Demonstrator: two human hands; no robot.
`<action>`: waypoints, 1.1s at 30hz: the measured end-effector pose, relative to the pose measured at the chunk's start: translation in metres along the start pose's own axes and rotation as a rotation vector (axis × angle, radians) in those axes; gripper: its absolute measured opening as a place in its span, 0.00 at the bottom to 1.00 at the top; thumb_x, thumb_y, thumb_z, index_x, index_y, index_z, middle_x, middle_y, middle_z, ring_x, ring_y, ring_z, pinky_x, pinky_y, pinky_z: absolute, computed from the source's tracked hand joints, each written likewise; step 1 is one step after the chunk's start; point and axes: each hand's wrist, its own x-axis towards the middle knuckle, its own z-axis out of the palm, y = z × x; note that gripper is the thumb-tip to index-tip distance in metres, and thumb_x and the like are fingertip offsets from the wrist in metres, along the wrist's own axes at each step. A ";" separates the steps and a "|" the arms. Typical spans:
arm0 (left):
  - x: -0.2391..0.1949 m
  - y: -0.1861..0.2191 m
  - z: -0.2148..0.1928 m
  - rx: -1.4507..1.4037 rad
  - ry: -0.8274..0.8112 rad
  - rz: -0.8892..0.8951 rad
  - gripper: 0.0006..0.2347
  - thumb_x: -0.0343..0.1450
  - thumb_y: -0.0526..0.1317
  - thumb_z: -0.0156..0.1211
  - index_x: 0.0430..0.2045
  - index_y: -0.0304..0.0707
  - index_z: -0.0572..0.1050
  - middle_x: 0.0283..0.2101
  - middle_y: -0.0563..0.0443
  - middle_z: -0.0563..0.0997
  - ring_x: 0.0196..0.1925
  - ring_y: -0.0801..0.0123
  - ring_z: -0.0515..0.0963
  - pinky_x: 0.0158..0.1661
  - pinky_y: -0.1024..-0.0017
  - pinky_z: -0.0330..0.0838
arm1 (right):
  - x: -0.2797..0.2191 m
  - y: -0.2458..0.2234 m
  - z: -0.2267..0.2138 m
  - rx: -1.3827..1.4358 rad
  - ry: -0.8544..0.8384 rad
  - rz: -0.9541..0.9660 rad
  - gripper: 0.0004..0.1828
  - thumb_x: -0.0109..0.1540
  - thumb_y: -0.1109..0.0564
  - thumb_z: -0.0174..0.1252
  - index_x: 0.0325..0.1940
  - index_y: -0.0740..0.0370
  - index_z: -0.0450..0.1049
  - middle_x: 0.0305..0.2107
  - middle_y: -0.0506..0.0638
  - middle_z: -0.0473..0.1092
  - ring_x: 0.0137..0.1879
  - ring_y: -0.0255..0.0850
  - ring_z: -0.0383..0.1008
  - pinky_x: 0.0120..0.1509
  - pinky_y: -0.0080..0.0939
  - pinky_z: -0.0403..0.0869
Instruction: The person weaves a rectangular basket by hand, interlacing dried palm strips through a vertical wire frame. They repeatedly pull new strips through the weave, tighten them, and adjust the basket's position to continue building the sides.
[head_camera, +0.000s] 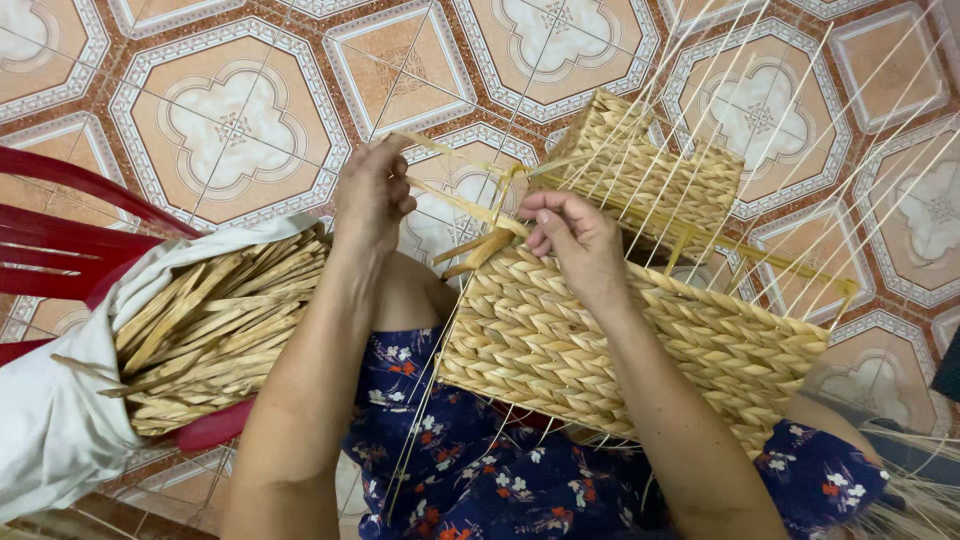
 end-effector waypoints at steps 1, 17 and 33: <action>0.001 -0.003 -0.004 0.302 -0.038 0.098 0.05 0.76 0.40 0.59 0.38 0.39 0.77 0.25 0.61 0.76 0.20 0.81 0.64 0.22 0.78 0.59 | -0.001 0.001 0.000 0.007 -0.005 -0.005 0.11 0.69 0.64 0.51 0.53 0.64 0.76 0.43 0.53 0.79 0.36 0.31 0.77 0.39 0.30 0.80; -0.143 0.107 -0.011 1.538 0.033 0.102 0.25 0.75 0.60 0.53 0.50 0.38 0.82 0.32 0.41 0.86 0.30 0.69 0.84 0.37 0.69 0.78 | 0.055 -0.095 0.028 -1.346 -0.680 -0.229 0.18 0.67 0.41 0.58 0.39 0.57 0.82 0.41 0.53 0.75 0.60 0.45 0.68 0.80 0.56 0.50; -0.131 -0.066 0.052 0.213 0.033 0.085 0.14 0.72 0.36 0.65 0.49 0.28 0.77 0.30 0.57 0.80 0.21 0.83 0.70 0.21 0.83 0.65 | 0.082 -0.061 0.030 -0.675 -0.483 -0.004 0.09 0.59 0.53 0.66 0.40 0.57 0.80 0.24 0.46 0.76 0.29 0.35 0.74 0.36 0.41 0.71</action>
